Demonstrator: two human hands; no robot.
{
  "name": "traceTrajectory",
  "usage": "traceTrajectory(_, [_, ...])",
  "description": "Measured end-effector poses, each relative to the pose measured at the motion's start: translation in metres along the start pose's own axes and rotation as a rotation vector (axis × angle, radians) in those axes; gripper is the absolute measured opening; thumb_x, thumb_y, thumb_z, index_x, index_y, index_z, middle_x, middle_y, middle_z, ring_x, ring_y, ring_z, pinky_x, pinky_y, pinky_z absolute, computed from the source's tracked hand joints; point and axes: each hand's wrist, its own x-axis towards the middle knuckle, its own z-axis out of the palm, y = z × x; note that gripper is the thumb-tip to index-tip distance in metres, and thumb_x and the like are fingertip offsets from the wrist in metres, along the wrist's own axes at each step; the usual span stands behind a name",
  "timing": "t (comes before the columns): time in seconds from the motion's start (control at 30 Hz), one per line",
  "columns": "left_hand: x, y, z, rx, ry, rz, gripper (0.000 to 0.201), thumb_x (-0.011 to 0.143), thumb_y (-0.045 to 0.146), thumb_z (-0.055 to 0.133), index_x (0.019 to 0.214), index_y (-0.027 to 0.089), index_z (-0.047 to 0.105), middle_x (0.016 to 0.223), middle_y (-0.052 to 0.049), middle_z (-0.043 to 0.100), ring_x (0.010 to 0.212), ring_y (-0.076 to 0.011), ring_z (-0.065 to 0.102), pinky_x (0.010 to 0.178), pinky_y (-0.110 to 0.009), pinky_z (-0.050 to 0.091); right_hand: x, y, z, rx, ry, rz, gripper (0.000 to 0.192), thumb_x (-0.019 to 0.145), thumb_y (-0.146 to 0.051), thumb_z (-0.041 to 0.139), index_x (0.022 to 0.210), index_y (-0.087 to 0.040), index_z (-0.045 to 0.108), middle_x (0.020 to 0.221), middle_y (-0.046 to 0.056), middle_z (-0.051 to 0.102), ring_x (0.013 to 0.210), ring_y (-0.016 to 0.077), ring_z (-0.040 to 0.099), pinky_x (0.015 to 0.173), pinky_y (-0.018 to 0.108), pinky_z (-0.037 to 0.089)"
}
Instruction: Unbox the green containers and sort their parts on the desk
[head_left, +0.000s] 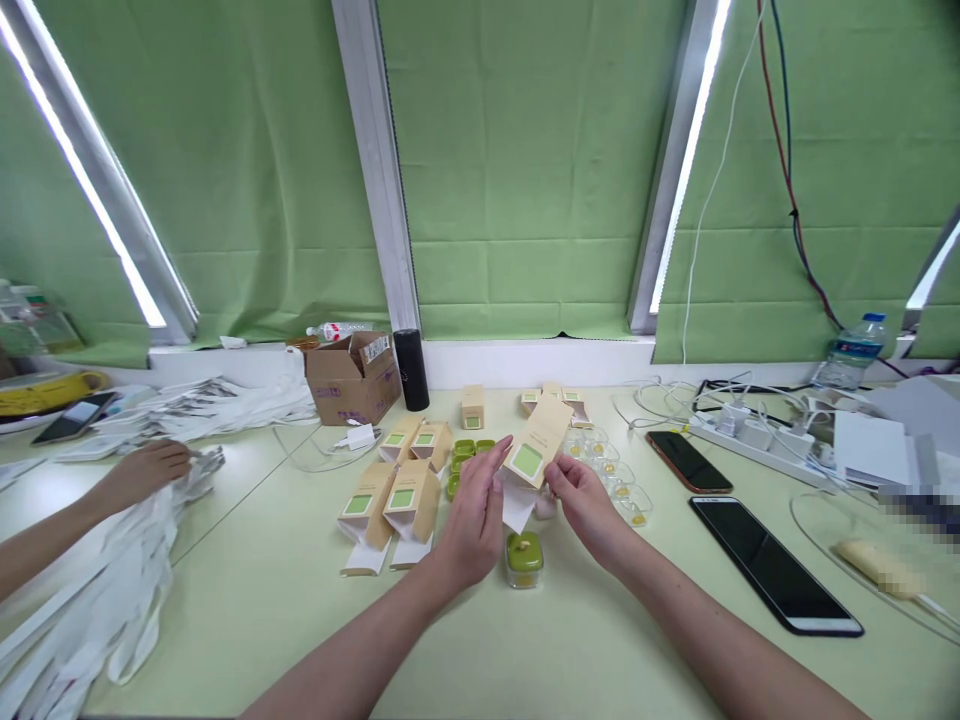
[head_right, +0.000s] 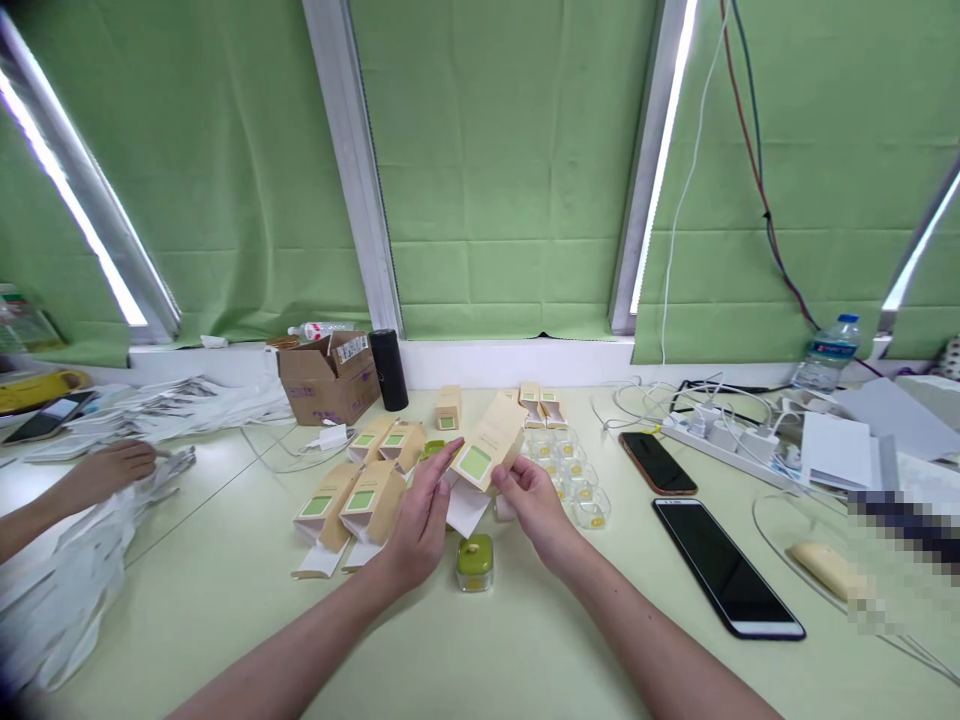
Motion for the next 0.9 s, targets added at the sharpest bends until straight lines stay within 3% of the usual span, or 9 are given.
traceTrajectory(0.17, [0.001,-0.004,0.006,-0.173,0.01,-0.171,0.04,0.106,0.029,0.05,0.146,0.026,0.053,0.143,-0.013,0.063,0.133,-0.0271,0.06,0.112,-0.046,0.048,0.001,-0.001,0.0,-0.022,0.0,0.008,0.06,0.065,-0.077,0.084,0.09,-0.022,0.077,0.094,0.008,0.08,0.079,0.0238,0.069,0.072,0.033,0.054])
traceTrajectory(0.37, [0.004,0.003,0.006,-0.31,-0.019,-0.251,0.058,0.092,0.028,0.073,0.146,0.026,0.051,0.146,-0.013,0.061,0.135,-0.0296,0.06,0.111,-0.045,0.05,0.001,-0.002,-0.002,-0.019,0.012,0.031,0.058,0.068,-0.074,0.084,0.092,-0.021,0.079,0.092,0.009,0.081,0.074,0.0235,0.07,0.071,0.034,0.055])
traceTrajectory(0.63, [0.012,0.014,0.0,-0.652,-0.008,-0.442,0.056,0.096,0.05,0.066,0.141,0.02,0.053,0.137,-0.016,0.068,0.115,-0.0291,0.07,0.091,-0.038,0.059,-0.002,-0.008,-0.004,-0.052,0.027,0.03,0.058,0.071,-0.072,0.084,0.098,-0.02,0.081,0.097,0.012,0.082,0.085,0.0293,0.075,0.08,0.042,0.059])
traceTrajectory(0.77, [0.015,0.017,-0.004,-0.662,0.004,-0.454,0.056,0.095,0.055,0.065,0.138,0.02,0.055,0.135,-0.014,0.069,0.12,-0.0287,0.068,0.097,-0.038,0.057,-0.002,-0.008,-0.007,-0.025,0.067,0.008,0.055,0.072,-0.068,0.085,0.1,-0.02,0.079,0.103,0.012,0.082,0.091,0.0307,0.076,0.083,0.043,0.06])
traceTrajectory(0.9, [0.016,0.018,-0.007,-0.647,0.0,-0.479,0.054,0.097,0.059,0.06,0.136,0.021,0.057,0.123,-0.011,0.075,0.11,-0.0259,0.071,0.09,-0.036,0.057,0.001,-0.008,-0.012,-0.01,0.137,-0.012,0.054,0.073,-0.066,0.085,0.101,-0.021,0.078,0.103,0.012,0.082,0.093,0.0323,0.077,0.082,0.045,0.061])
